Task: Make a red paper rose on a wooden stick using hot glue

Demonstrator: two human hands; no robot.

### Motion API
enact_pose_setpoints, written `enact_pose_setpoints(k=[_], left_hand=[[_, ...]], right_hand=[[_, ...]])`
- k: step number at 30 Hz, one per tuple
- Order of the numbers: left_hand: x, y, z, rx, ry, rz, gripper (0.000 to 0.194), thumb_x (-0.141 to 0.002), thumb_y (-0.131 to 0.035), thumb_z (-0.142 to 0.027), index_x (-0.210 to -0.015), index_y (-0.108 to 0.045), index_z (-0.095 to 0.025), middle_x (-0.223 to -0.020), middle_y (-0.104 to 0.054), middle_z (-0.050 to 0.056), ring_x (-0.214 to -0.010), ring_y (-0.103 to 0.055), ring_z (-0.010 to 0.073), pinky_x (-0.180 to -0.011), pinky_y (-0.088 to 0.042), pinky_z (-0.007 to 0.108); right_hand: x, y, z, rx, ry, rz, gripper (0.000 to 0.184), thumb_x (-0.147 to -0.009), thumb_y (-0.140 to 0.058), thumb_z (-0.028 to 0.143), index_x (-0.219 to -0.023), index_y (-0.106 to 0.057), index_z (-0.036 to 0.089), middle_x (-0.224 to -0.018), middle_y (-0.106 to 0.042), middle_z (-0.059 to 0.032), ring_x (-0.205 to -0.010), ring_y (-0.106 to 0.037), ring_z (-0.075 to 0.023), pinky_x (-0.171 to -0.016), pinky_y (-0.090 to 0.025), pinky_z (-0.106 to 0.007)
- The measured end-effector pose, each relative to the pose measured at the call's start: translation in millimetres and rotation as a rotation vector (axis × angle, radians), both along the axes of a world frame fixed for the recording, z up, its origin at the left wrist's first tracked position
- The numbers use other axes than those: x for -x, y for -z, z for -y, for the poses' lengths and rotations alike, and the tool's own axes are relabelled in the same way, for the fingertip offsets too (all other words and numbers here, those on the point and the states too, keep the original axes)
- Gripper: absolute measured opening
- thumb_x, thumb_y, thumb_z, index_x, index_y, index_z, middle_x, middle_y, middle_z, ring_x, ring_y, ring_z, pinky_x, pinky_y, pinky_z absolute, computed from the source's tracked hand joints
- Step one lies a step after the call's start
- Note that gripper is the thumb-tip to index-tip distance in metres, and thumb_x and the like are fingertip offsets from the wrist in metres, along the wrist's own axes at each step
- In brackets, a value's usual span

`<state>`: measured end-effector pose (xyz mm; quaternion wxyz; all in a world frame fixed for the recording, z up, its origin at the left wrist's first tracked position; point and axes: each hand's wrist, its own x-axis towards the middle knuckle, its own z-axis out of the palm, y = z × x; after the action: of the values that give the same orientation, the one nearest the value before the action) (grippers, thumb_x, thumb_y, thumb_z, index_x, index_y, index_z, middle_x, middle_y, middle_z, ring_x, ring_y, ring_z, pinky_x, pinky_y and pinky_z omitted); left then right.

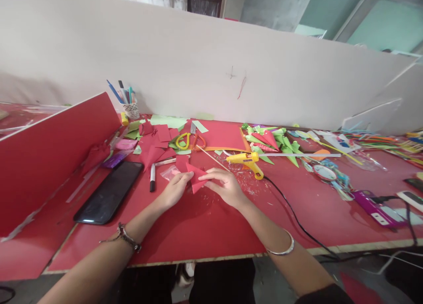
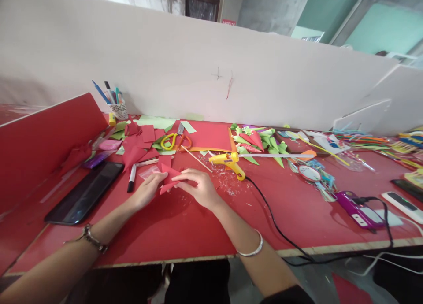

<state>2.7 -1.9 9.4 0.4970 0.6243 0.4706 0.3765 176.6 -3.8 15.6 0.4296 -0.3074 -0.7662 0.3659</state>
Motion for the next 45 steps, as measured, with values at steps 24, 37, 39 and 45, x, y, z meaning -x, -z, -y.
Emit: enact_pose_setpoints(k=[24,37,39,45], left_hand=[[-5,7.9,2,-0.294,0.176,-0.145,0.032,-0.081,-0.045,-0.036,-0.058,-0.052,-0.014,-0.058,-0.057,0.0,-0.055,-0.051,0.0098,-0.054,-0.039,0.02],[-4,2.9,2,-0.096,0.078,-0.054,0.037,-0.084,-0.035,-0.042,-0.071,-0.054,-0.012,-0.052,-0.059,0.0,-0.032,-0.039,0.0045,-0.035,-0.03,0.016],[-4,4.5,3,-0.084,0.041,-0.067,0.037,-0.083,-0.036,-0.042,-0.068,-0.053,-0.012,-0.046,-0.056,-0.002,-0.03,-0.04,0.0051,-0.034,-0.03,0.016],[-3,3.9,3,-0.112,0.03,-0.096,0.038,-0.083,-0.036,-0.042,-0.07,-0.056,-0.013,-0.04,-0.053,-0.004,-0.032,-0.041,0.0062,-0.037,-0.033,0.016]], right_hand=[[9,15.6,0,0.285,0.042,-0.105,0.015,-0.08,-0.048,0.028,-0.092,-0.048,0.019,-0.058,-0.053,0.0043,-0.049,-0.05,-0.0076,-0.048,-0.042,-0.022],[7,17.5,-1,0.191,0.004,-0.022,0.021,-0.084,-0.042,0.026,-0.103,-0.046,0.017,-0.068,-0.055,0.0005,-0.058,-0.053,-0.0092,-0.06,-0.045,-0.025],[7,18.8,-1,0.186,0.008,-0.007,0.024,-0.083,-0.043,0.026,-0.105,-0.045,0.017,-0.068,-0.056,0.0008,-0.058,-0.053,-0.0094,-0.059,-0.046,-0.026],[5,12.8,2,0.09,0.033,0.144,0.018,-0.086,-0.038,0.029,-0.088,-0.052,0.018,-0.063,-0.054,0.0016,-0.054,-0.052,-0.0087,-0.056,-0.043,-0.022]])
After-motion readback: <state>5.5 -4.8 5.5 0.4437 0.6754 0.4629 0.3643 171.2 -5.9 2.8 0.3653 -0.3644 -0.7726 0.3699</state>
